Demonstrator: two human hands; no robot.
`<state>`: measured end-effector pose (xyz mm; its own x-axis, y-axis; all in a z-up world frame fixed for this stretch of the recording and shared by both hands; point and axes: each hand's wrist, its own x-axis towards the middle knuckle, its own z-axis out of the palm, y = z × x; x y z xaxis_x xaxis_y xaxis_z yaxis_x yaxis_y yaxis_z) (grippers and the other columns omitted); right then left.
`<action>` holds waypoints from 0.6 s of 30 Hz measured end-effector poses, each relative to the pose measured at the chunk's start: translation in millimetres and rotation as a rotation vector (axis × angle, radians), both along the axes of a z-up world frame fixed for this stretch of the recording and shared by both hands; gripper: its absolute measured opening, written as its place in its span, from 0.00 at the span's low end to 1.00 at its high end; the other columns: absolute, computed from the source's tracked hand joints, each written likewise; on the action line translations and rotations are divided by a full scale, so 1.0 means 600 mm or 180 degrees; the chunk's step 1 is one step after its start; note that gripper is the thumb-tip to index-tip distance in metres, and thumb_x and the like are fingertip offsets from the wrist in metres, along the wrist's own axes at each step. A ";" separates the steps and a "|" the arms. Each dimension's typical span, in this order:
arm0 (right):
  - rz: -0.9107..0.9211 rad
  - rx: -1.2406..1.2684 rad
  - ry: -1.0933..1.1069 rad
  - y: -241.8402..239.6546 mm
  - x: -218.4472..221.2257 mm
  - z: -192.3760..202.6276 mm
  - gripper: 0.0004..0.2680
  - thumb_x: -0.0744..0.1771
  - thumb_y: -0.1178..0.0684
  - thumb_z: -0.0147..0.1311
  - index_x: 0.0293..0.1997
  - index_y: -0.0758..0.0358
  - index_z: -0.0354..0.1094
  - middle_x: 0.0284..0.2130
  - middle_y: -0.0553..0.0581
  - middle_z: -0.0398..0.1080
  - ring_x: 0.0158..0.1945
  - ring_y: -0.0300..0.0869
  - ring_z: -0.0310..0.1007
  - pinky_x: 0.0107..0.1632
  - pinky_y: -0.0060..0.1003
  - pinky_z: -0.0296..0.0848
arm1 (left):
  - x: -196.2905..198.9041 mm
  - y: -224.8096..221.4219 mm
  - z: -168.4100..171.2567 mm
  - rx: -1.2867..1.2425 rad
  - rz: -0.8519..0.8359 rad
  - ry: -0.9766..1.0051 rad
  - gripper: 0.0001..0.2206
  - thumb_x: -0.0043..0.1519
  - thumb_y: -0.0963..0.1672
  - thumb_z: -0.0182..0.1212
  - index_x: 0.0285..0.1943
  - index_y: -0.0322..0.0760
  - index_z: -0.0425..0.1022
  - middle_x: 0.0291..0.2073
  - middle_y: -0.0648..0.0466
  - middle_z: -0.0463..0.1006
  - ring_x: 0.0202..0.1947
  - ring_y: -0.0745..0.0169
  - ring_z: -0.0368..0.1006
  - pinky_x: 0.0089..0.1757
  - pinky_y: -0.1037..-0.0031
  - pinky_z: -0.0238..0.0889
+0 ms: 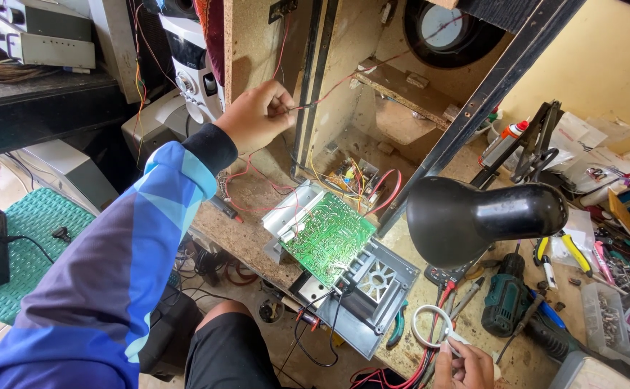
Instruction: Soldering wires onto a circuit board and inspecting electronic components at a workbench.
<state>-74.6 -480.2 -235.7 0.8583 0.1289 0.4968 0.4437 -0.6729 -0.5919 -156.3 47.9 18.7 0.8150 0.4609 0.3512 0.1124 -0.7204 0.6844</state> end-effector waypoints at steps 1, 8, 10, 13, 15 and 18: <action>-0.0002 0.0000 0.0002 0.001 -0.002 0.005 0.08 0.69 0.50 0.60 0.47 0.63 0.79 0.42 0.59 0.72 0.25 0.38 0.61 0.30 0.33 0.66 | -0.006 -0.012 0.014 0.0000 -0.0002 0.0002 0.05 0.65 0.44 0.61 0.46 0.45 0.71 0.33 0.61 0.73 0.33 0.68 0.67 0.38 0.73 0.63; 0.0042 -0.0130 0.0043 0.011 -0.021 0.038 0.08 0.69 0.52 0.60 0.49 0.62 0.79 0.42 0.59 0.73 0.27 0.38 0.63 0.31 0.33 0.68 | 0.005 -0.031 0.038 0.0240 0.0057 -0.0159 0.10 0.67 0.50 0.61 0.44 0.43 0.81 0.34 0.57 0.80 0.28 0.71 0.68 0.33 0.75 0.65; 0.0061 -0.0095 -0.0010 0.010 -0.017 0.030 0.08 0.69 0.53 0.60 0.48 0.63 0.79 0.41 0.60 0.73 0.27 0.38 0.63 0.31 0.33 0.67 | 0.012 -0.027 0.040 0.0339 0.0089 -0.0294 0.09 0.67 0.49 0.62 0.45 0.43 0.83 0.38 0.55 0.84 0.32 0.70 0.75 0.38 0.73 0.71; 0.0009 -0.0047 0.0053 0.007 -0.010 0.015 0.08 0.69 0.53 0.61 0.49 0.64 0.79 0.42 0.60 0.72 0.26 0.39 0.60 0.31 0.34 0.66 | 0.023 -0.014 0.040 0.0830 -0.0022 -0.0754 0.10 0.69 0.46 0.58 0.40 0.40 0.83 0.36 0.53 0.83 0.32 0.65 0.74 0.36 0.69 0.68; -0.0005 -0.0060 0.0049 0.006 -0.007 0.011 0.08 0.70 0.52 0.60 0.48 0.66 0.79 0.43 0.61 0.71 0.24 0.38 0.59 0.31 0.34 0.67 | 0.029 -0.011 0.041 0.1198 0.0030 -0.0909 0.11 0.70 0.44 0.55 0.40 0.34 0.81 0.37 0.48 0.82 0.35 0.55 0.76 0.38 0.62 0.69; -0.0020 -0.0138 0.0065 0.007 -0.010 0.016 0.08 0.70 0.52 0.61 0.48 0.65 0.79 0.43 0.60 0.72 0.27 0.40 0.61 0.31 0.35 0.67 | 0.039 0.005 0.033 0.1804 0.0117 -0.0837 0.12 0.73 0.44 0.51 0.41 0.32 0.79 0.31 0.47 0.76 0.28 0.48 0.71 0.29 0.58 0.62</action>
